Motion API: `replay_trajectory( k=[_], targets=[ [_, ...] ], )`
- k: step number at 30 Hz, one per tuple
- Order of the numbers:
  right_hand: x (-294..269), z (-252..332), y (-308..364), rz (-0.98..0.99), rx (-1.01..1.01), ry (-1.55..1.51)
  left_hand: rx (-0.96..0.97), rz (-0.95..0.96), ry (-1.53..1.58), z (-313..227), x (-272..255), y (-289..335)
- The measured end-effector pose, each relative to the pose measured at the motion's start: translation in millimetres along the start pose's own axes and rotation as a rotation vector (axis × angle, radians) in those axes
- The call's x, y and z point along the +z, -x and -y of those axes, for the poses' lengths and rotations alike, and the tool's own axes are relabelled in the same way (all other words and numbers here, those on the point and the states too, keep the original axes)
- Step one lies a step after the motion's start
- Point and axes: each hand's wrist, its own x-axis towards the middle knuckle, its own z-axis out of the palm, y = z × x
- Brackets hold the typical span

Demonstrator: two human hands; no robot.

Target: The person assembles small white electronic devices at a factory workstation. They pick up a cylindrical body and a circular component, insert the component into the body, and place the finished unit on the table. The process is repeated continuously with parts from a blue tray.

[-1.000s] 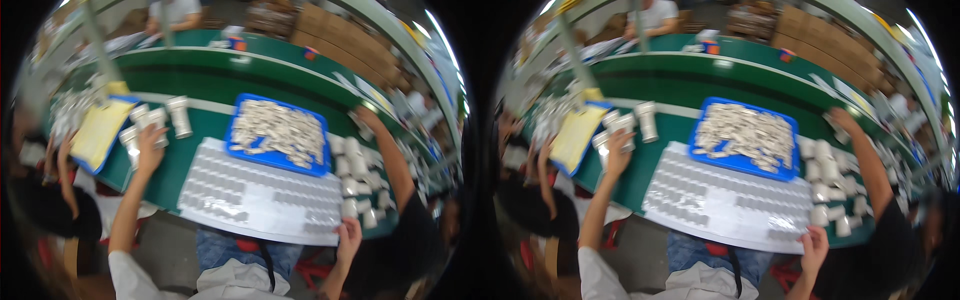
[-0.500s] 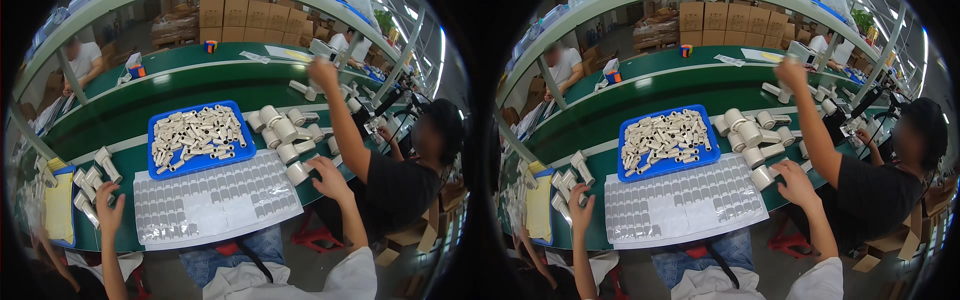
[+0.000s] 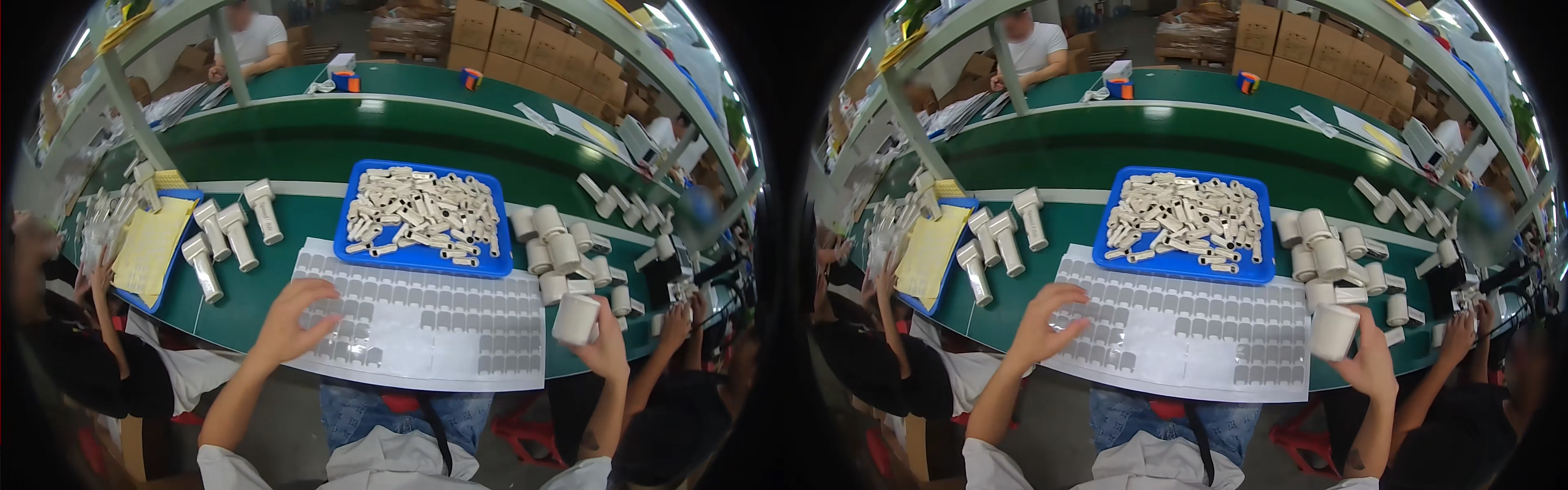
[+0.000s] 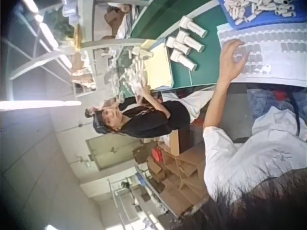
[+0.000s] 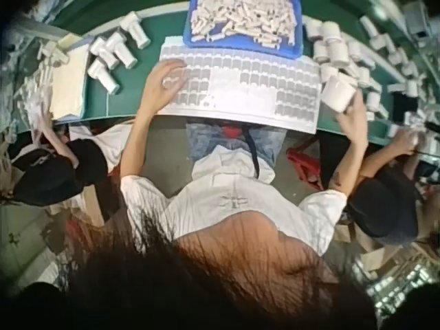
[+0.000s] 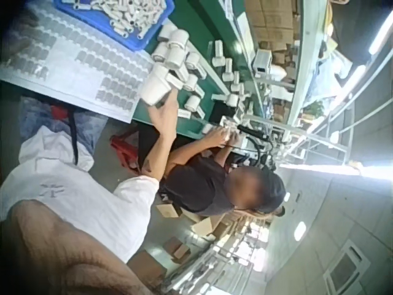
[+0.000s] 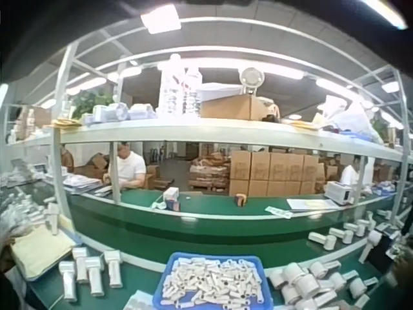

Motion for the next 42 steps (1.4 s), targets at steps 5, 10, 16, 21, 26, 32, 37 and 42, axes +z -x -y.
replay_trajectory(
  k=[5,10,16,21,26,32,37,42],
  targets=[
    [57,75,-32,0.209,-0.339,0.043,-0.141,0.255,0.431,-37,20,4],
    [136,123,-64,0.458,-0.596,0.035,-0.025,0.017,0.573,-46,62,0],
    [156,104,-139,0.407,-0.517,-0.180,-0.179,0.047,0.555,-15,68,7],
    [201,79,-173,0.040,-0.415,0.205,-0.073,0.185,0.514,-11,65,-7],
    [202,79,-177,-0.019,-0.488,0.189,0.093,0.166,0.279,19,57,-13],
    [165,108,-116,0.097,-0.505,-0.131,-0.013,-0.039,0.253,-9,41,-5],
    [129,131,-56,0.092,-0.747,-0.295,-0.004,-0.082,0.447,-56,36,-1],
    [103,143,-23,0.223,-0.760,-0.510,0.250,-0.138,0.483,-96,32,7]
  ],
)
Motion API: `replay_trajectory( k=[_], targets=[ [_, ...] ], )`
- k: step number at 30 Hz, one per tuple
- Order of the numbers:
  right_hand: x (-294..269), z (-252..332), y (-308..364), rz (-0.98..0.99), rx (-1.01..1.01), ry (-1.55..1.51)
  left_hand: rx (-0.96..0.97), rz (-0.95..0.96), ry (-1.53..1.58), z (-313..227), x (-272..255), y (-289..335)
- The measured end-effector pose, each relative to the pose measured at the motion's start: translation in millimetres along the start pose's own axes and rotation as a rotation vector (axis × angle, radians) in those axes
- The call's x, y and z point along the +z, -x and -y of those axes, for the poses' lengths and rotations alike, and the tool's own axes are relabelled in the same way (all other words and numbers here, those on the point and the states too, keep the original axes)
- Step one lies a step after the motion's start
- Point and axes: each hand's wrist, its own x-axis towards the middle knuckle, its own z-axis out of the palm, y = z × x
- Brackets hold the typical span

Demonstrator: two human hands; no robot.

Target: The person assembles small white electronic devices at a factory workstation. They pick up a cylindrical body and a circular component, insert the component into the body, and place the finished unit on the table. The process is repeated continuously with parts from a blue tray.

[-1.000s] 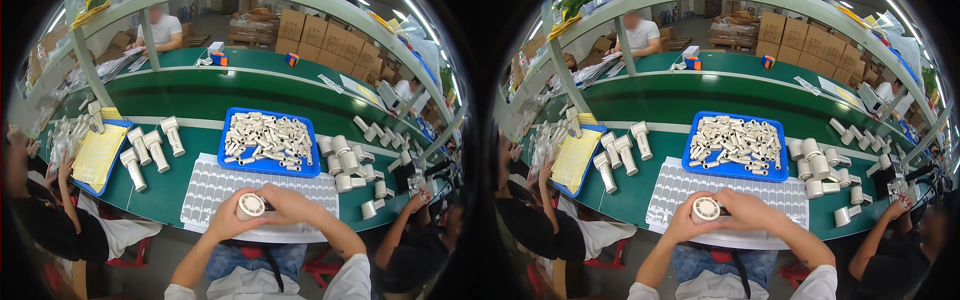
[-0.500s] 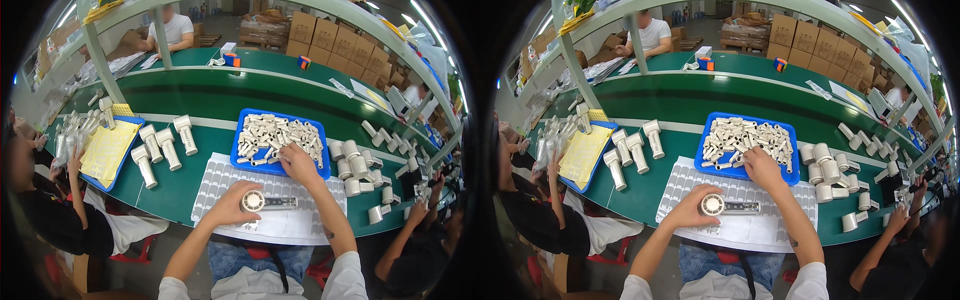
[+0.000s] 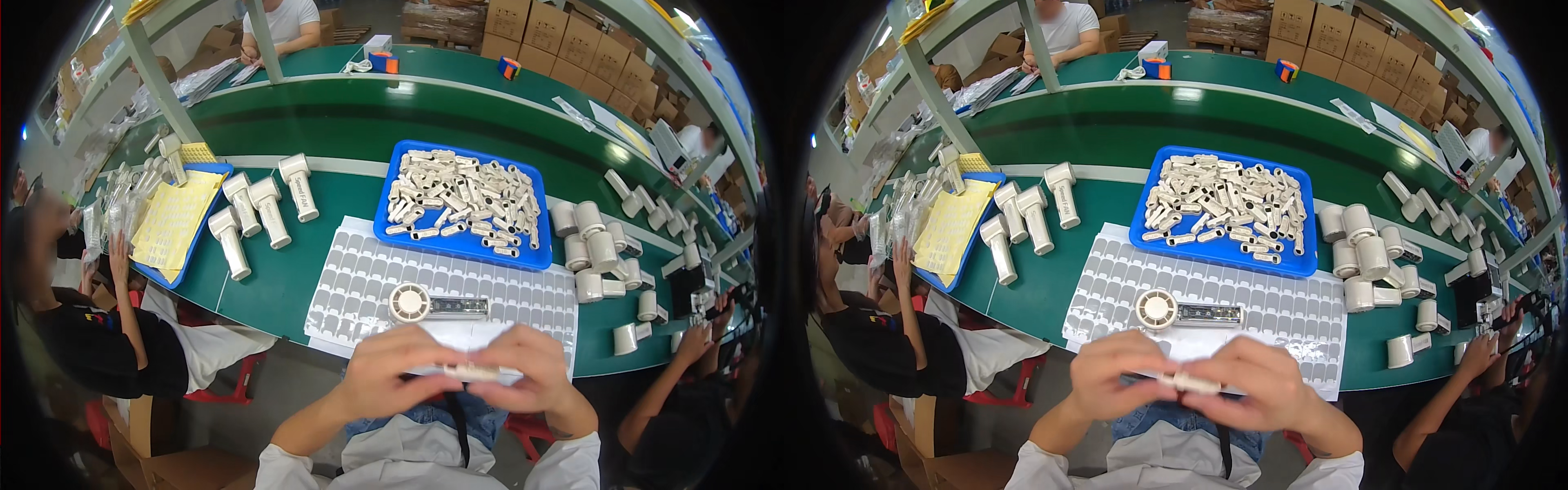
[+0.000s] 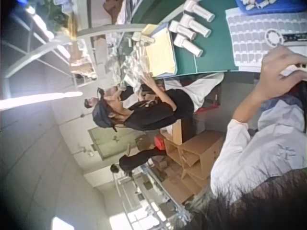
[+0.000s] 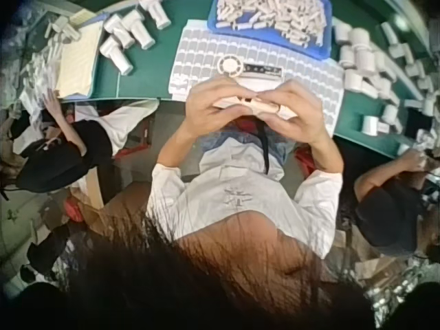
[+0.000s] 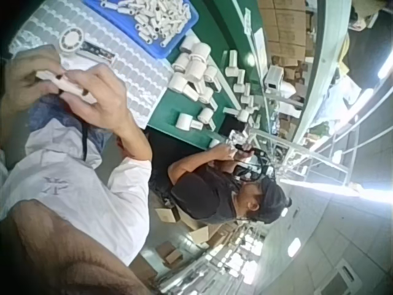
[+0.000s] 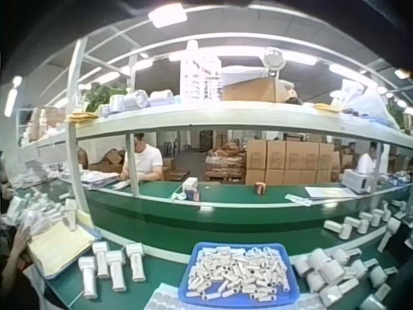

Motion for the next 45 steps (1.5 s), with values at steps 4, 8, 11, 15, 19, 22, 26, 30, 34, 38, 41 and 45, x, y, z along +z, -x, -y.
replay_trajectory(
  k=[4,8,11,15,19,22,26,30,34,38,41,45],
  targets=[
    [1,25,15,0.058,0.081,-0.609,0.281,-0.053,0.168,-29,14,2],
    [-6,14,15,0.238,-0.018,-0.688,0.265,0.058,0.105,-29,5,9],
    [-3,-13,19,0.091,0.130,-0.343,0.081,0.080,-0.060,7,2,18],
    [10,-59,21,-0.024,0.170,-0.107,-0.190,0.008,-0.254,48,-10,18],
    [16,-87,15,-0.038,0.189,0.004,-0.203,0.025,-0.376,71,-18,0],
    [26,-104,10,-0.058,0.124,0.197,-0.226,0.181,-0.415,86,-15,-14],
    [37,-102,9,-0.081,0.215,0.272,-0.303,0.299,-0.423,97,-7,-8],
    [42,-96,8,-0.081,0.201,0.320,-0.263,0.243,-0.479,104,0,1],
    [34,-89,4,0.023,0.266,0.326,-0.201,0.196,-0.459,107,-1,0],
    [36,-87,2,0.030,0.291,0.345,-0.191,0.181,-0.451,109,1,2],
    [45,-79,5,0.020,0.265,0.496,-0.155,0.184,-0.463,108,2,2],
    [54,-73,6,0.052,0.247,0.713,-0.106,0.204,-0.464,115,0,3]
  ],
)
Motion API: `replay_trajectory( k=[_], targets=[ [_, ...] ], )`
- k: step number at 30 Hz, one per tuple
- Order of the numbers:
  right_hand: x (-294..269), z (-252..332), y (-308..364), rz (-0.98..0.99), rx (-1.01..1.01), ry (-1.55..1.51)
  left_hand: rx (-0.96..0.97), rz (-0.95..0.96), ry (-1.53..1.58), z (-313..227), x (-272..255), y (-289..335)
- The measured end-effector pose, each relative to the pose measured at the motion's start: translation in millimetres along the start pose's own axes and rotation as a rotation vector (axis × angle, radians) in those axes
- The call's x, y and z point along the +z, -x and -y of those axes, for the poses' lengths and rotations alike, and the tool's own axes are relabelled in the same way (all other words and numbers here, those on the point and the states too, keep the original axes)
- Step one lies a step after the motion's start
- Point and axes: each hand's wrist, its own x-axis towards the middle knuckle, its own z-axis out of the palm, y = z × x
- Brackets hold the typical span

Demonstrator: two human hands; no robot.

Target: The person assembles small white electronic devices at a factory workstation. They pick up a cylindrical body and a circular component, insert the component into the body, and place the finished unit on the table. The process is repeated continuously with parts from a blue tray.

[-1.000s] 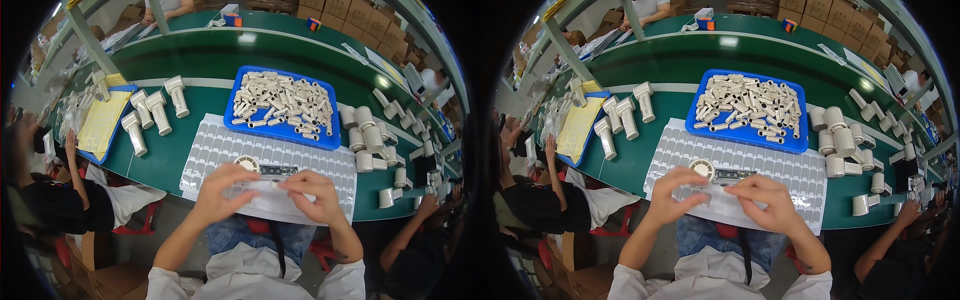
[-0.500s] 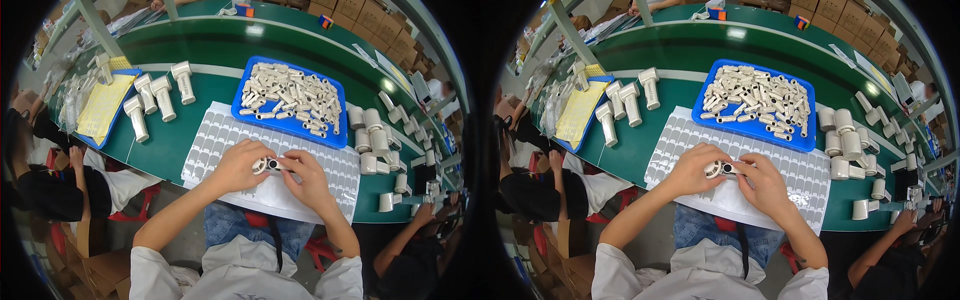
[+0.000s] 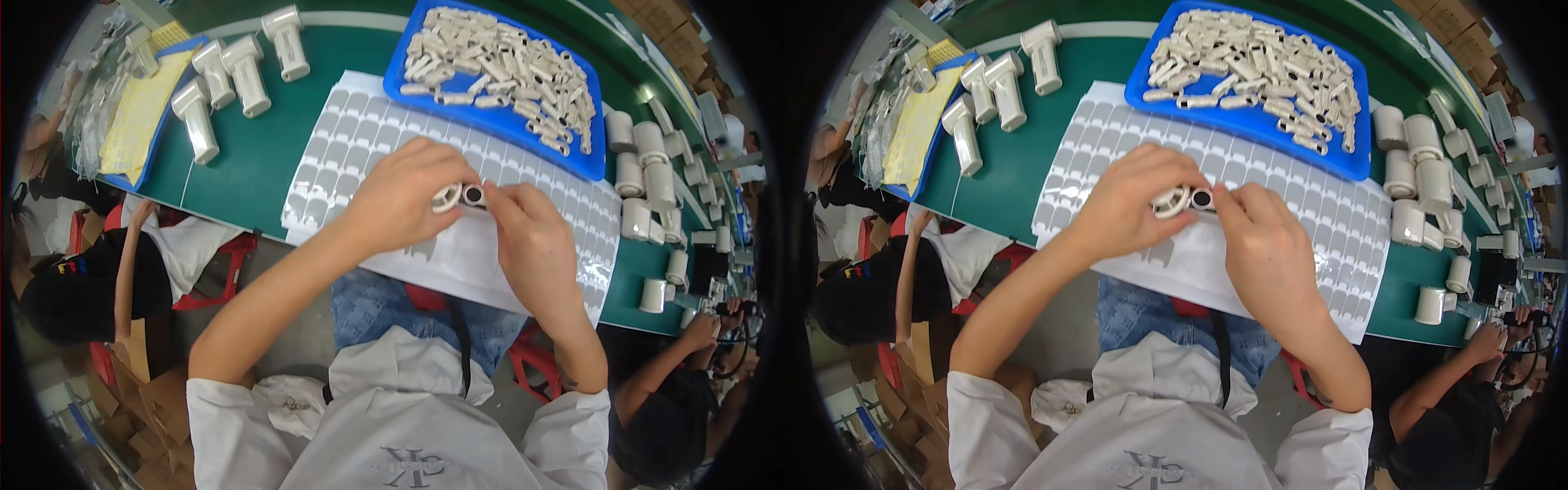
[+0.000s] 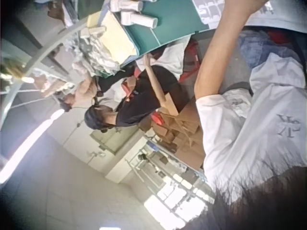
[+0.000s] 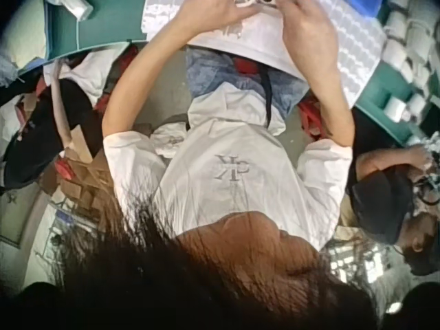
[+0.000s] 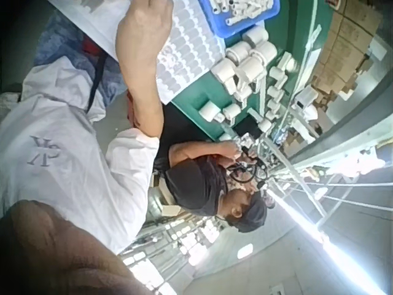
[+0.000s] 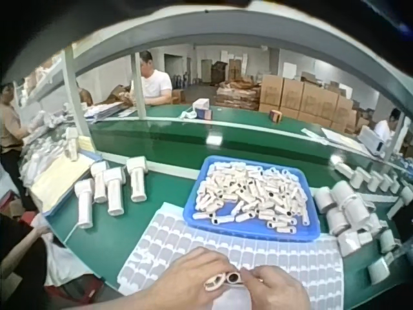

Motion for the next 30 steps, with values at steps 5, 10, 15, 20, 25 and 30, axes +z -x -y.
replay_trajectory(
  k=[5,10,15,20,25,30],
  targets=[
    [3,1,-8,0.065,-0.074,0.178,0.007,0.000,-0.072,-1,-1,7],
    [-14,-25,-4,0.204,0.044,-0.362,0.173,-0.187,-0.318,-11,15,23],
    [-5,-37,22,0.256,-0.021,-0.472,-0.008,-0.052,-0.259,-52,12,32],
    [14,-42,37,0.156,-0.112,-0.344,-0.334,0.116,-0.318,-62,23,24],
    [15,-39,37,0.126,-0.026,-0.453,-0.276,-0.033,-0.259,-58,33,28],
    [12,-42,27,0.209,0.180,-0.730,-0.377,-0.054,-0.215,-63,32,22]
  ],
)
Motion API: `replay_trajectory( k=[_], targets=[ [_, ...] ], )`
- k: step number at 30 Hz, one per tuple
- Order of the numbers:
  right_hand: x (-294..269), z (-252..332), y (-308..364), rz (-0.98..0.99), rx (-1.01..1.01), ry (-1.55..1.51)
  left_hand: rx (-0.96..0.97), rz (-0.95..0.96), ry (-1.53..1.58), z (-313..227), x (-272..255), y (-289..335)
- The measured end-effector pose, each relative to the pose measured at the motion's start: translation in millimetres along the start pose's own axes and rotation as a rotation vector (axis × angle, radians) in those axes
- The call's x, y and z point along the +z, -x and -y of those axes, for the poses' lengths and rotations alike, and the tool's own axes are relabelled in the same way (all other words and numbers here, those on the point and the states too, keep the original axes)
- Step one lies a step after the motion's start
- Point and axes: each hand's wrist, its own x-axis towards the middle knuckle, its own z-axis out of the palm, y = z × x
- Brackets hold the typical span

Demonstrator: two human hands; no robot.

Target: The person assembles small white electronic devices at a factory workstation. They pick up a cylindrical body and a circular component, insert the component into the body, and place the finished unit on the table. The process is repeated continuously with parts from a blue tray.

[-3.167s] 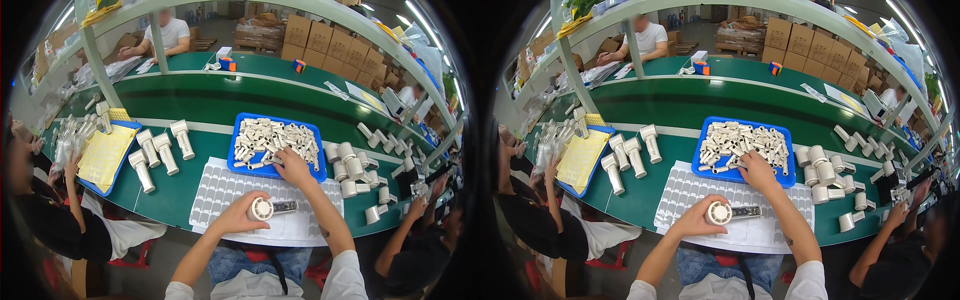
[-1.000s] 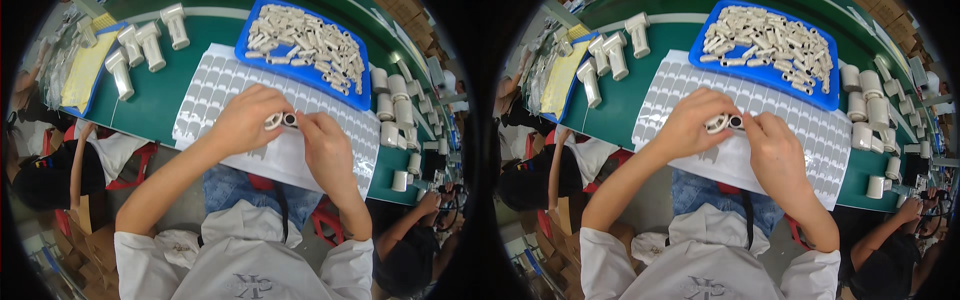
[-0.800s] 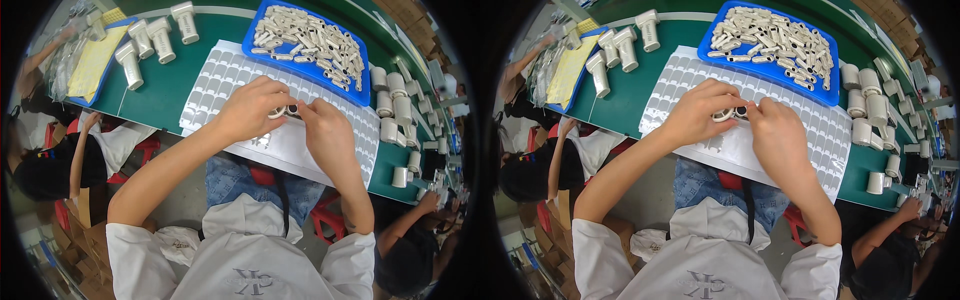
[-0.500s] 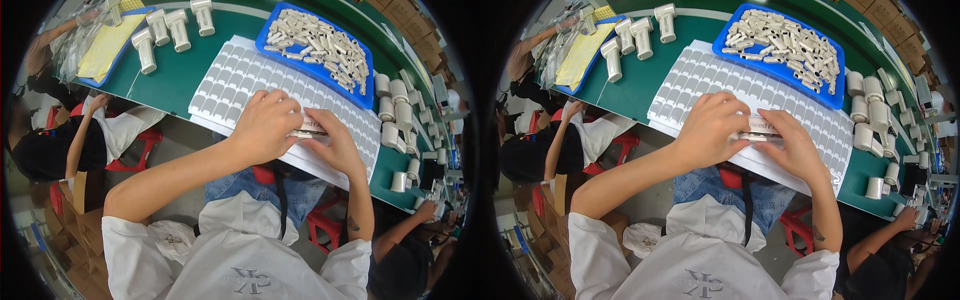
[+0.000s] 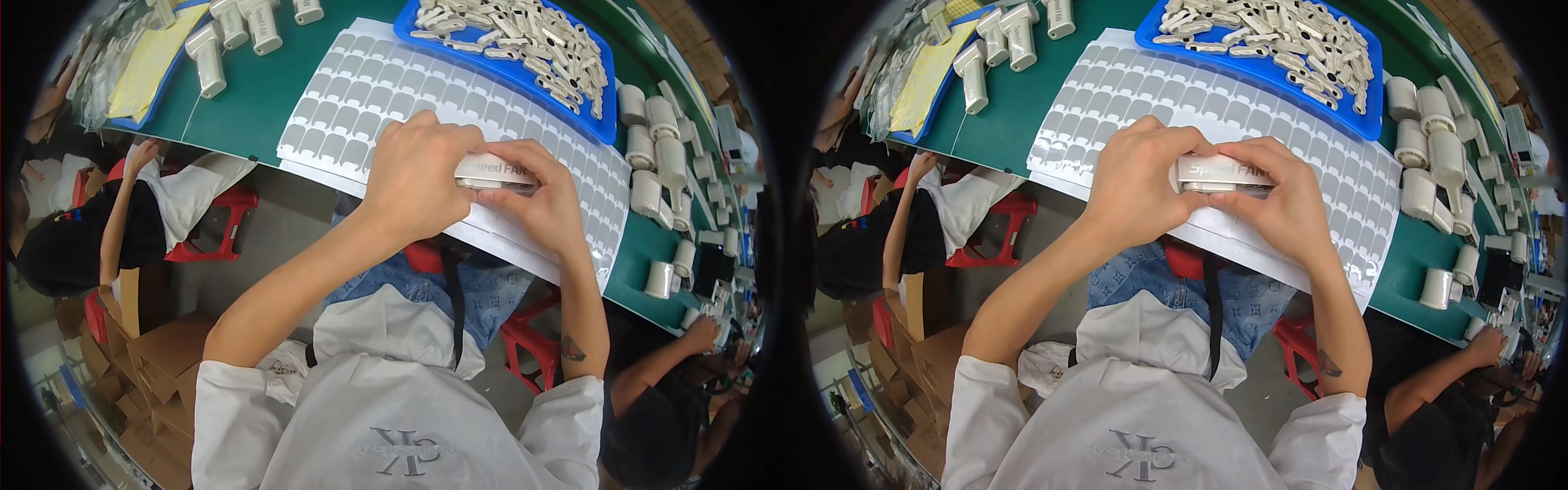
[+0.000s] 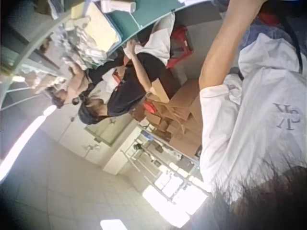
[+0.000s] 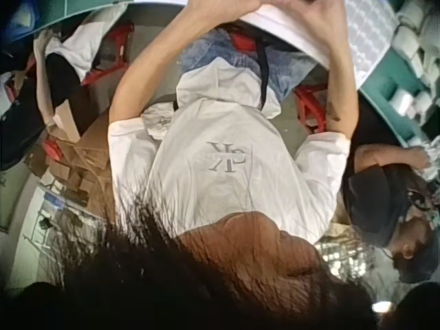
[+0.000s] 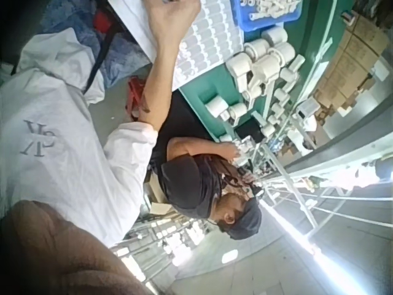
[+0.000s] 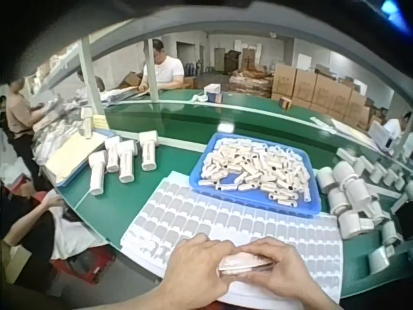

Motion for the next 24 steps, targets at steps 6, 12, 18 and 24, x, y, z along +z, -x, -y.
replay_trajectory(
  k=[6,12,18,24],
  targets=[
    [-1,1,3,0.031,-0.070,0.067,0.050,0.078,0.006,5,-6,-4],
    [-24,29,7,-0.077,-0.276,0.106,0.093,0.154,0.261,7,-46,-15],
    [-19,59,18,-0.212,-0.246,-0.295,0.246,0.133,0.342,-1,-63,-13],
    [-29,59,21,-0.296,-0.285,-0.141,0.171,0.120,0.568,-2,-58,-2]
  ],
)
